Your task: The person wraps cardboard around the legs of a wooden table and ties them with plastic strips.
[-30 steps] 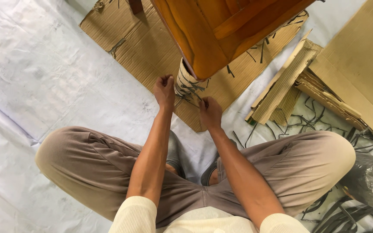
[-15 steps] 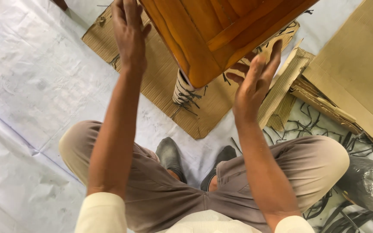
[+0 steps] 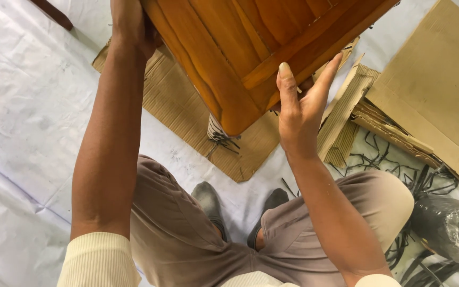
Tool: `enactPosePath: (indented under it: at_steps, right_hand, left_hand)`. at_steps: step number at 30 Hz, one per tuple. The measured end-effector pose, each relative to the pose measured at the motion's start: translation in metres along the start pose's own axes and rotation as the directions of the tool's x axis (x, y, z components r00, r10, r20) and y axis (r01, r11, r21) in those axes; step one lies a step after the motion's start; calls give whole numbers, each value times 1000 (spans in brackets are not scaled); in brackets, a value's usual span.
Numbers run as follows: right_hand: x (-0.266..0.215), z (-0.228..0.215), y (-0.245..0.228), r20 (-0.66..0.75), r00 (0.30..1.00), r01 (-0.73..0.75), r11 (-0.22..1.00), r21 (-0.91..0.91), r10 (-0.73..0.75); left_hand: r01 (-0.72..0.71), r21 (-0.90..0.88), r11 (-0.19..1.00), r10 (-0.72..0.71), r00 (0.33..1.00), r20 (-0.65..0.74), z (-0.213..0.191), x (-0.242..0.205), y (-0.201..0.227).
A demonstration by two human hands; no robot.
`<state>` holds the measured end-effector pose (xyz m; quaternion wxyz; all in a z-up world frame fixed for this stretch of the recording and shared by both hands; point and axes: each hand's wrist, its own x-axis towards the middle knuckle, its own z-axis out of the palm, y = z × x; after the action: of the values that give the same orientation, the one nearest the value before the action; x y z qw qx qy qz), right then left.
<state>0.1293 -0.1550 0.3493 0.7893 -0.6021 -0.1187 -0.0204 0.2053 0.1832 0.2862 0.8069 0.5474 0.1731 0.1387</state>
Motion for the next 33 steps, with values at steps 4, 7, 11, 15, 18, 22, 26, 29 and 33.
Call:
enactPosePath:
  at_steps: [4,7,11,15,18,22,26,29,33]
  right_hand:
    - [8,1,3,-25,1000,6,999,-47,-7]
    - [13,1,2,-31,999,36,998,-53,-38]
    - [18,2,-5,-60,998,-36,995,-98,31]
    - [18,1,-9,-70,989,-133,987,-93,126]
    - [21,-11,0,-13,1000,-23,997,-73,22]
    - [36,-19,-3,-37,998,-49,993,-105,45]
    - [57,-46,7,-125,992,-8,988,-152,-11]
    - [74,-67,3,-131,991,-42,959,-282,5]
    - [96,-116,19,-26,999,31,934,-356,-43]
  left_hand:
    - [-48,-98,994,52,998,39,6,11,14]
    - [-102,-289,952,147,979,140,12,20,31]
    - [-123,-331,935,186,969,165,24,27,50]
    - [-133,-321,938,199,963,183,14,38,45]
    - [-155,-358,921,242,946,213,9,41,31]
    - [-161,-426,890,271,939,211,15,45,21]
    - [-142,-456,878,245,953,176,37,33,19]
    - [-166,-458,873,250,959,131,51,25,13]
    - [-219,-374,901,249,968,35,73,13,6]
